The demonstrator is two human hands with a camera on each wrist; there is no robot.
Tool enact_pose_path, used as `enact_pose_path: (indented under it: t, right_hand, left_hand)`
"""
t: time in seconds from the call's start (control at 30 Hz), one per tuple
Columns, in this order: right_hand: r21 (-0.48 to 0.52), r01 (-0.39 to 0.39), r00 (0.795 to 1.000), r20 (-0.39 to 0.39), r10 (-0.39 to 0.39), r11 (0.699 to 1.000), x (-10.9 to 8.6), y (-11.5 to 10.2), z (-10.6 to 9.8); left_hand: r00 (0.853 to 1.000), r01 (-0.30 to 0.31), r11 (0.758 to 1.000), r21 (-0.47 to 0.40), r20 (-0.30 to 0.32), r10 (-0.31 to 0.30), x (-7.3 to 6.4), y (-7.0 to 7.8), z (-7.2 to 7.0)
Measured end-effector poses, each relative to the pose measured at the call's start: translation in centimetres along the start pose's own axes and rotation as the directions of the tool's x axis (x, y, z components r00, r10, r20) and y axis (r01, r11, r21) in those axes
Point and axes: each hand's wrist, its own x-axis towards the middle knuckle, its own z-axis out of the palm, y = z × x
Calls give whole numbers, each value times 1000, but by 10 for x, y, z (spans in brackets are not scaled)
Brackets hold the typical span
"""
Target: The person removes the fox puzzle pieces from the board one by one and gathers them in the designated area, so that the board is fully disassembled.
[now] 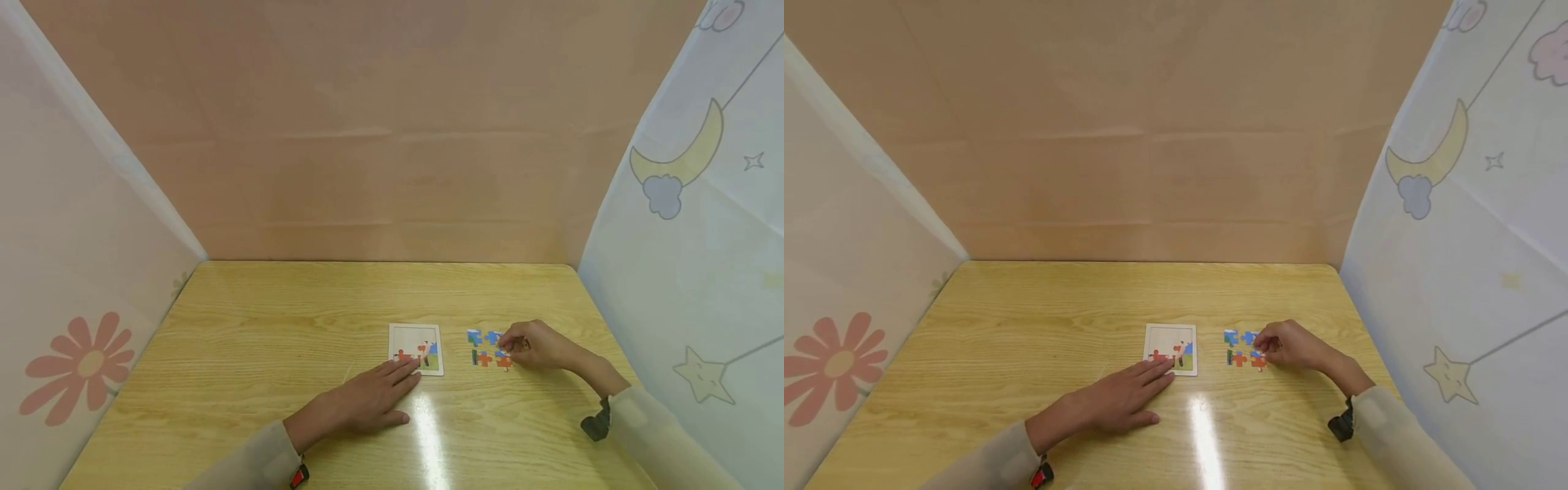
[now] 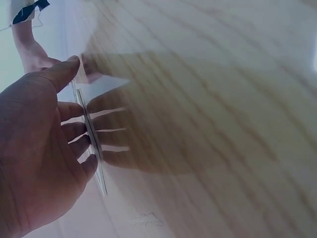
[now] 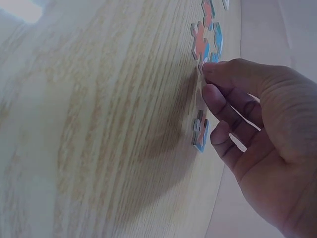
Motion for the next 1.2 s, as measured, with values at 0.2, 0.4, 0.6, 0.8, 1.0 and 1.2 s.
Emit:
enact_pose_path:
  t: [0.2,0.4,0.6,0.8,1.0,1.2]
  right_hand:
    - [27,2,1000,-2,-2,1000,5,-5,-2]
    - [59,-23,999,23,22,998,19,-17,0]
    - [59,7,1000,20,-8,998,37,-29,5]
    - [55,-26,998,50,23,998,53,-41,10]
    - [58,-16,998,59,13,998,67,-49,14]
    - [29,-4,999,45,2,1000,79,-53,22]
  left_hand:
    - [1000,-7,999,-33,-14,7,-1,0,0]
    - [1000,-11,999,-48,-30,9,-2,0,-1]
    - [1000,-9,999,-54,-23,7,-2,1,-2]
    - [999,-11,999,-41,-35,10,-1,1,-1]
    - [999,-6,999,-35,-41,5,0,2,-1]
    - [999,0,1000,-18,-45,-1,5,7,-2]
